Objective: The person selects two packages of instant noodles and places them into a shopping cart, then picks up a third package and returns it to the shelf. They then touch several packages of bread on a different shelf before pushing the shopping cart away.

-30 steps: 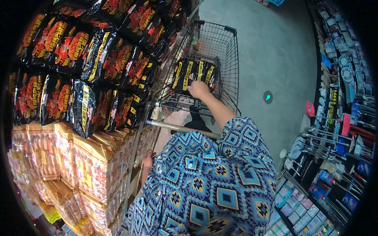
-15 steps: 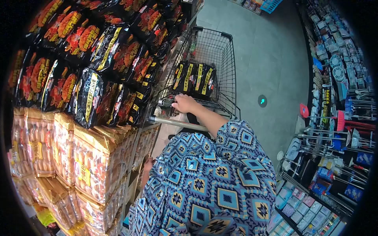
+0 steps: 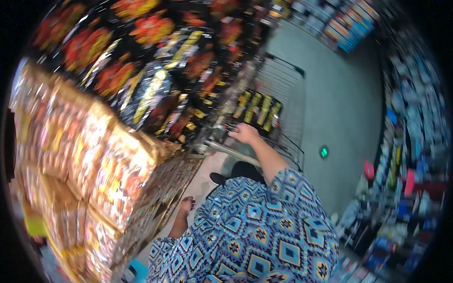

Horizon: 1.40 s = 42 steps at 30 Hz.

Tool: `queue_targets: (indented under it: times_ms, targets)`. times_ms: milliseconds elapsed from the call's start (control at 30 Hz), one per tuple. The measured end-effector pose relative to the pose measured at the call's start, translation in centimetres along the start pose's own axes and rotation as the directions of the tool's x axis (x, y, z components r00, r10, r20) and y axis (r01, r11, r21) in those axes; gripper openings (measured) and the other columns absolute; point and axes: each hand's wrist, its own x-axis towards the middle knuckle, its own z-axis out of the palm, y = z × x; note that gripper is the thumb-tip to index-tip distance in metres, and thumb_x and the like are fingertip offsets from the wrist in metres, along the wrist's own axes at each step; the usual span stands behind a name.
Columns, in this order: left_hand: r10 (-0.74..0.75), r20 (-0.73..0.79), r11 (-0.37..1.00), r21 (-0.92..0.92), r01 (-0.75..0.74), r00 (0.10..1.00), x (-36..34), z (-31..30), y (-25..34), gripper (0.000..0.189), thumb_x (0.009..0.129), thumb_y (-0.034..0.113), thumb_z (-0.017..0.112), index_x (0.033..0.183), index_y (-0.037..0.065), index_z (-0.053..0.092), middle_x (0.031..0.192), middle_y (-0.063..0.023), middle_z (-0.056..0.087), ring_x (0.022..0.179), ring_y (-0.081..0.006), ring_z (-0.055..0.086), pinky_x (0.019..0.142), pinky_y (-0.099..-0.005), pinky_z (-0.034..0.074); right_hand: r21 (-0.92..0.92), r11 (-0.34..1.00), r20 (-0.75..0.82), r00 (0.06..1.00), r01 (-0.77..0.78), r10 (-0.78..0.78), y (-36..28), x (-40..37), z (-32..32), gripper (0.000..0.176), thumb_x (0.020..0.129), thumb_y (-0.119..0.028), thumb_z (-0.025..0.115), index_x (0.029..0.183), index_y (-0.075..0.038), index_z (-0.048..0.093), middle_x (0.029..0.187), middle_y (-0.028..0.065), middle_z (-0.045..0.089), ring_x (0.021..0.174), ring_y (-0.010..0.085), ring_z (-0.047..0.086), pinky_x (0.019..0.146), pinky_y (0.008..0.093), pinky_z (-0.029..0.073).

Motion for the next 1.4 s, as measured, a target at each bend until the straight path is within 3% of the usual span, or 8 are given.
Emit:
queue_targets:
  times_ms: [233,367,467,533,600,967,1333,1400]
  targets:
    - [0.214,-0.133,0.951,-0.199,-0.238,0.968,1.0,-0.5,-1.0,0.033,0.087,0.031,0.057,0.11,0.007,0.061,0.085,-0.0069,0.064,0.066,-0.0168,0.062,0.05,-0.0301,0.048,-0.014,0.969,0.091,0.966,0.245,-0.243,-1.7,3.8,3.4,0.058,0.078,-0.056,0.064,0.082,0.002,0.064,0.079,0.0212,0.066,0.077,0.0363,0.064,0.069,0.0425,0.049]
    - [0.185,-0.253,0.937,-0.245,-0.248,0.95,2.2,-0.9,-2.9,0.031,0.088,0.033,0.056,0.101,0.006,0.063,0.079,-0.0071,0.064,0.062,-0.0169,0.061,0.049,-0.0311,0.047,0.125,0.953,0.137,0.946,0.277,-0.293,1.5,9.3,8.2,0.045,0.083,-0.043,0.07,0.077,0.0,0.059,0.068,0.0063,0.06,0.06,0.0142,0.053,0.057,0.0317,0.045]
    - [0.089,-0.215,0.972,-0.196,-0.132,0.973,3.4,0.4,-7.0,0.033,0.087,0.037,0.059,0.104,0.009,0.061,0.083,-0.0052,0.063,0.068,-0.0167,0.061,0.053,-0.0306,0.047,0.273,0.943,0.189,0.951,0.189,-0.245,1.8,11.0,9.8,0.043,0.084,-0.041,0.069,0.076,-0.002,0.054,0.066,0.0029,0.053,0.056,0.0129,0.048,0.05,0.0306,0.042]
    - [0.128,-0.335,0.967,-0.165,-0.192,0.934,2.9,2.3,-10.5,0.037,0.086,0.038,0.055,0.073,0.004,0.064,0.057,-0.009,0.058,0.048,-0.0217,0.056,0.047,-0.0366,0.046,0.217,0.935,0.143,0.939,0.28,-0.314,1.3,11.2,9.7,0.044,0.085,-0.042,0.067,0.075,-0.003,0.051,0.066,0.0027,0.051,0.054,0.012,0.047,0.048,0.0292,0.04]
    - [0.077,-0.391,0.95,-0.249,-0.186,0.917,0.6,4.8,-14.3,0.041,0.085,0.038,0.053,0.069,0.003,0.063,0.054,-0.0107,0.057,0.046,-0.0245,0.055,0.048,-0.0395,0.047,0.265,0.928,0.17,0.934,0.263,-0.313,1.5,11.1,9.9,0.044,0.086,-0.042,0.066,0.075,-0.002,0.051,0.066,0.0028,0.051,0.053,0.0131,0.046,0.048,0.0299,0.04]
    - [-0.186,-0.42,0.87,-0.49,-0.05,0.888,-8.4,8.7,-28.3,0.039,0.085,0.038,0.056,0.091,0.0,0.066,0.073,-0.0121,0.064,0.059,-0.0215,0.06,0.049,-0.0351,0.048,0.082,0.945,0.145,0.934,0.317,-0.326,1.9,4.1,13.2,0.044,0.088,-0.04,0.062,0.083,0.004,0.056,0.077,0.0119,0.059,0.071,0.0212,0.053,0.068,0.0358,0.045]
    - [0.079,-0.512,0.807,-0.471,-0.356,0.855,-10.9,3.7,-37.1,0.035,0.086,0.035,0.055,0.091,0.003,0.067,0.064,-0.0093,0.06,0.058,-0.0201,0.058,0.054,-0.0389,0.047,0.22,0.917,0.21,0.902,0.333,-0.378,1.4,-1.1,20.3,0.047,0.095,-0.038,0.049,0.1,0.007,0.059,0.092,0.0168,0.065,0.086,0.0259,0.059,0.081,0.0353,0.045]
    - [0.089,-0.516,0.803,-0.469,-0.368,0.852,-11.7,1.2,-40.5,0.034,0.085,0.034,0.055,0.085,0.002,0.068,0.061,-0.01,0.06,0.057,-0.0217,0.058,0.055,-0.0398,0.047,0.319,0.919,0.284,0.902,0.232,-0.326,3.2,0.9,22.9,0.029,0.097,-0.033,0.044,0.089,-0.007,0.055,0.069,0.002,0.055,0.049,0.016,0.05,0.042,0.0302,0.041]
